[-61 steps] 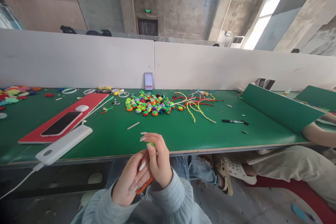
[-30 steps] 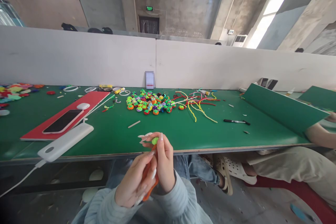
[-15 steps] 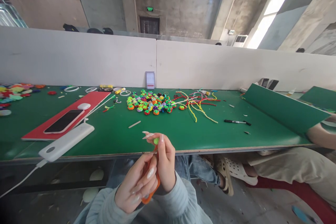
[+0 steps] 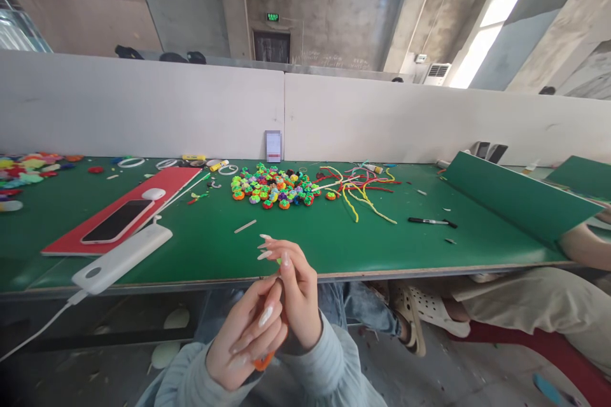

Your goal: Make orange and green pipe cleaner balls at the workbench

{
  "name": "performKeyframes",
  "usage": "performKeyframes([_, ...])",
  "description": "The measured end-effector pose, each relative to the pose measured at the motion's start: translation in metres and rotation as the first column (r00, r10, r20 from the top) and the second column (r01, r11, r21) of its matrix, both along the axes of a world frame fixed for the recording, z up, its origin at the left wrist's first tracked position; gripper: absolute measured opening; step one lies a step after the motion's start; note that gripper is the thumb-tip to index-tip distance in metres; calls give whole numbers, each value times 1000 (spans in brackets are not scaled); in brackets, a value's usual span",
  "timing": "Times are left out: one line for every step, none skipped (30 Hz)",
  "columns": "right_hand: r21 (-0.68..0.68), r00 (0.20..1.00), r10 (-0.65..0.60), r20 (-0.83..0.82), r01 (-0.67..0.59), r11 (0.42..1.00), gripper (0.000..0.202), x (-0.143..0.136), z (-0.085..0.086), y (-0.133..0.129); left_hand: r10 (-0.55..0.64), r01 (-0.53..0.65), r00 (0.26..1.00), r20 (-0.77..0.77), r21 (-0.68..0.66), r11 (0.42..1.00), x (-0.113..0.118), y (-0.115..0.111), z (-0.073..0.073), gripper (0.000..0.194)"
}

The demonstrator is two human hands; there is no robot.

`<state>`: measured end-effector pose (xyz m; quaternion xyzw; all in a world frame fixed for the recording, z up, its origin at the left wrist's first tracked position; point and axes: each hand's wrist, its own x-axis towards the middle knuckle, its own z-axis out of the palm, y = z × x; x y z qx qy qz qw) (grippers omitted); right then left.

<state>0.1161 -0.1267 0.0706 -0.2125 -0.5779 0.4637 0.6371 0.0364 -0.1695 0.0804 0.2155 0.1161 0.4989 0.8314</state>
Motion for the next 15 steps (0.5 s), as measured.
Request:
performKeyframes([-3, 1000, 13, -9, -13, 1000, 28, 0, 0, 0, -8, 8, 1000, 17, 23, 1000, -1, 0, -1, 47])
performKeyframes([-14, 999, 27, -23, -27, 1000, 28, 1, 0, 0, -20, 18, 999, 31, 44, 999, -1, 1, -2, 47])
performKeyframes([-30, 998, 43, -43, -44, 999, 29, 0, 0, -1, -32, 29, 999, 42, 66, 997, -1, 1, -4, 46])
performKeyframes([-49, 996, 59, -68, -63, 997, 29, 0, 0, -2, -44, 40, 998, 48, 86, 996, -1, 2, -5, 46])
performKeyframes([-68, 993, 72, -96, -79, 995, 29, -1, 0, -4, -52, 47, 997, 51, 104, 993, -1, 2, -7, 45])
performKeyframes([-85, 989, 78, -128, -89, 992, 31, -2, 0, -6, -56, 50, 997, 51, 117, 992, 0, 3, -8, 45])
performKeyframes([-97, 985, 76, -157, -92, 991, 33, -3, 0, -8, -53, 47, 997, 52, 125, 991, 0, 3, -9, 46])
performKeyframes([-108, 982, 69, -175, -89, 990, 37, -4, 1, -11, -46, 39, 997, 54, 128, 991, 0, 3, -9, 46])
performKeyframes([-121, 982, 60, -181, -82, 989, 40, -5, 1, -13, -40, 31, 997, 61, 130, 991, 0, 3, -10, 45])
performKeyframes([-137, 984, 52, -172, -76, 988, 43, -6, 2, -16, -38, 29, 997, 68, 131, 991, 1, 3, -10, 45])
performKeyframes([-155, 987, 45, -153, -69, 986, 45, -6, 3, -18, -41, 30, 996, 75, 137, 990, 1, 3, -10, 45])
performKeyframes([-171, 991, 43, -127, -65, 983, 46, -6, 3, -20, -43, 31, 996, 78, 143, 989, 1, 4, -10, 45])
performKeyframes([-179, 994, 48, -102, -66, 982, 45, -6, 4, -21, -43, 31, 996, 80, 153, 988, 0, 4, -10, 45])
performKeyframes([-177, 995, 54, -87, -69, 982, 43, -5, 4, -21, -42, 28, 996, 80, 162, 986, 0, 4, -10, 45])
performKeyframes([-164, 995, 58, -78, -70, 984, 41, -4, 5, -21, -37, 23, 996, 80, 169, 985, 0, 5, -11, 45])
